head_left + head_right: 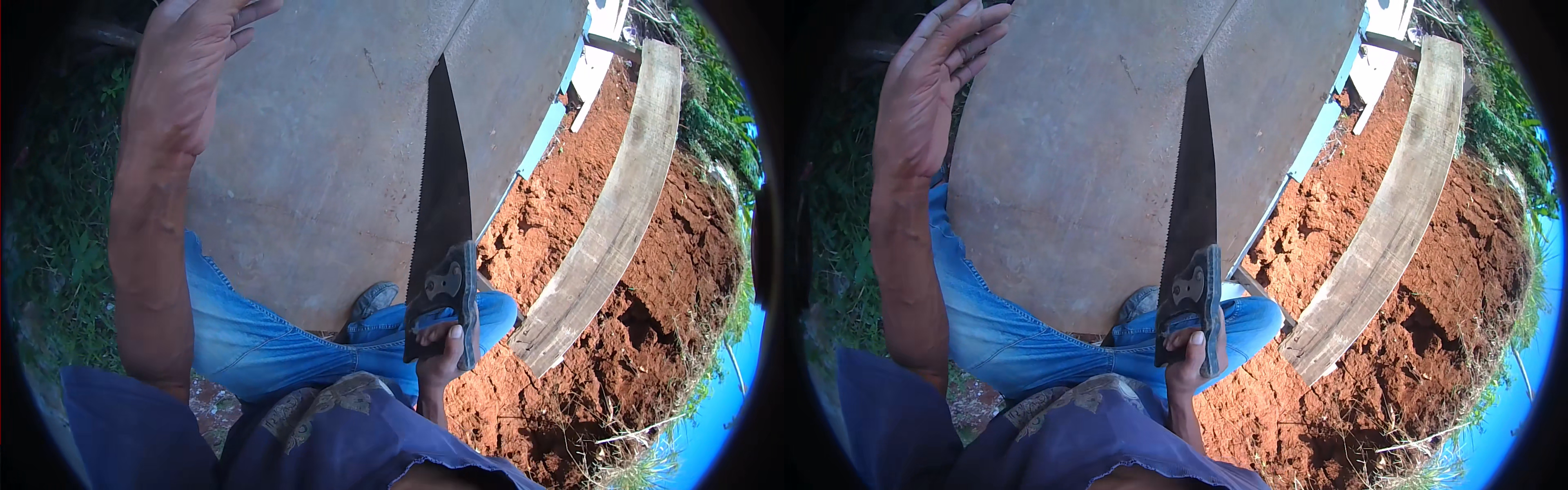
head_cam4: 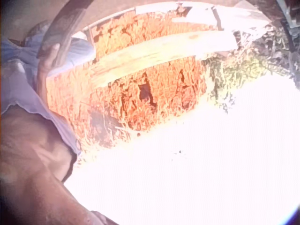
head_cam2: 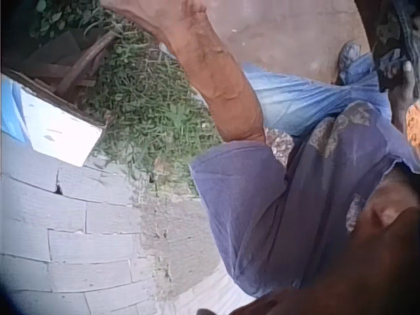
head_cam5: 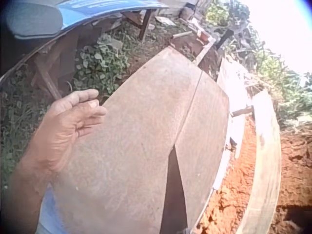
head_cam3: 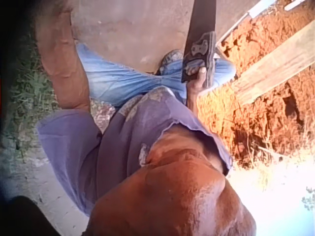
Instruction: The recorder uses a handsaw to cut a large wooden board positioned outdoors.
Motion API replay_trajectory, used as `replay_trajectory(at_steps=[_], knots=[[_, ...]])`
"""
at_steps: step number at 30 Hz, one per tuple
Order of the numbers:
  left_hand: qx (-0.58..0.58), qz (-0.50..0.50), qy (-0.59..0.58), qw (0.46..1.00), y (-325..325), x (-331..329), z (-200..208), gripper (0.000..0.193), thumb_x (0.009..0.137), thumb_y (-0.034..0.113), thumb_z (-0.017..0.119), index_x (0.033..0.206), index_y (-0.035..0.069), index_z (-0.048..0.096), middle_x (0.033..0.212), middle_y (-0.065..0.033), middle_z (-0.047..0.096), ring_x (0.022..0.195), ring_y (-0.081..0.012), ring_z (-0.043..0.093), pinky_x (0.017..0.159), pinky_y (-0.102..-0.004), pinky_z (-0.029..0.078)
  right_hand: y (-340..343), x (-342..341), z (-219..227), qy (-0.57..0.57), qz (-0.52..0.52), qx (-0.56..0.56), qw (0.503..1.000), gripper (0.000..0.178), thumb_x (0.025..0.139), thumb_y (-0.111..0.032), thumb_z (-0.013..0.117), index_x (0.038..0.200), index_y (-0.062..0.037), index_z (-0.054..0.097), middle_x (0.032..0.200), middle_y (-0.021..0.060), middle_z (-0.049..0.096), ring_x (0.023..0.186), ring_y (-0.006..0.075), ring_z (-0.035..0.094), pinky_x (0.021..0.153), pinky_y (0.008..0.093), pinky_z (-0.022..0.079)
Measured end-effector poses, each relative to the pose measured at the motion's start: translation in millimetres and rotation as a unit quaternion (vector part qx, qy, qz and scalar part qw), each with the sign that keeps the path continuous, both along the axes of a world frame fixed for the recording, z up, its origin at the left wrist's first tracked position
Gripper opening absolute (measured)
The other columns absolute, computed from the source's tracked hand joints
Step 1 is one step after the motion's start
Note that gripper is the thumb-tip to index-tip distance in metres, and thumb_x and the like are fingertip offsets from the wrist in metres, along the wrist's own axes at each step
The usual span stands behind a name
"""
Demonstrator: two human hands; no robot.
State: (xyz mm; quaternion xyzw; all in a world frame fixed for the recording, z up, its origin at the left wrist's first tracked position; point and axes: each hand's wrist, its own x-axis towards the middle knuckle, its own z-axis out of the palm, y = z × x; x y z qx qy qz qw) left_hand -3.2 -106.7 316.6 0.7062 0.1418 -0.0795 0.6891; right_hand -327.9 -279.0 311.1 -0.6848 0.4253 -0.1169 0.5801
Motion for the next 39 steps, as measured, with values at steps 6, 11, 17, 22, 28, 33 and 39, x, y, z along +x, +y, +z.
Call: replay_trajectory(at_steps=[6,11,17,22,28,33,39], knots=[[-0.073,-0.075,0.002,0.994,-28,-2,-36,0.062,0.093,0.034,0.065,0.137,-0.006,0.047,0.116,-0.0134,0.065,0.109,-0.0201,0.061,0.097,-0.0338,0.045,-118,216,-179,-0.055,0.003,-0.12,0.991,0.026,0.098,-0.015,0.058,0.077,-0.001,0.058,0.055,0.0011,0.054,0.045,0.0097,0.051,0.043,0.0272,0.039],[0.029,-0.086,-0.044,0.995,-1,26,-66,0.06,0.091,0.033,0.065,0.136,-0.004,0.05,0.113,-0.0099,0.065,0.105,-0.0182,0.061,0.094,-0.0325,0.045,-54,80,-115,-0.025,0.008,-0.031,0.999,0.033,0.099,-0.017,0.056,0.121,0.0072,0.061,0.06,0.003,0.055,0.05,0.0091,0.052,0.051,0.0247,0.043],[-0.028,-0.066,0.006,0.997,-2,12,-32,0.057,0.089,0.034,0.068,0.134,0.0,0.053,0.111,-0.0061,0.066,0.102,-0.0165,0.061,0.094,-0.0308,0.044,-19,38,-31,-0.027,0.032,-0.009,0.999,0.046,0.099,-0.015,0.051,0.137,0.0104,0.051,0.059,0.0022,0.054,0.051,0.0087,0.051,0.051,0.024,0.043],[-0.011,-0.044,0.053,0.998,-38,3,-27,0.057,0.089,0.034,0.068,0.132,0.001,0.054,0.109,-0.0052,0.066,0.102,-0.0148,0.06,0.093,-0.0306,0.044,-114,221,-177,-0.035,-0.015,-0.097,0.995,0.037,0.097,-0.016,0.058,0.063,-0.0027,0.056,0.053,0.0046,0.054,0.044,0.0142,0.052,0.044,0.0304,0.042],[0.024,-0.066,-0.001,0.998,3,7,-35,0.058,0.089,0.033,0.068,0.134,-0.001,0.052,0.108,-0.0065,0.068,0.102,-0.0156,0.061,0.095,-0.034,0.042,-25,28,-66,-0.002,0.04,-0.021,0.999,0.048,0.098,-0.016,0.052,0.14,0.0077,0.05,0.062,0.0039,0.055,0.055,0.0103,0.055,0.053,0.0249,0.046],[-0.052,-0.016,0.008,0.998,7,7,-20,0.06,0.091,0.033,0.066,0.138,0.001,0.048,0.108,-0.0073,0.069,0.104,-0.0165,0.061,0.098,-0.0349,0.039,-27,44,-53,-0.027,0.031,-0.016,0.999,0.047,0.1,-0.021,0.052,0.133,0.0113,0.052,0.06,0.0034,0.054,0.051,0.0107,0.052,0.051,0.0241,0.043],[-0.062,-0.074,-0.01,0.995,-11,4,-40,0.058,0.09,0.033,0.066,0.135,0.001,0.05,0.11,-0.0078,0.067,0.104,-0.0168,0.06,0.098,-0.035,0.04,-90,198,-178,-0.035,0.004,-0.077,0.996,0.025,0.099,-0.016,0.057,0.08,0.0,0.058,0.056,0.0019,0.053,0.046,0.01,0.05,0.046,0.0268,0.04]])
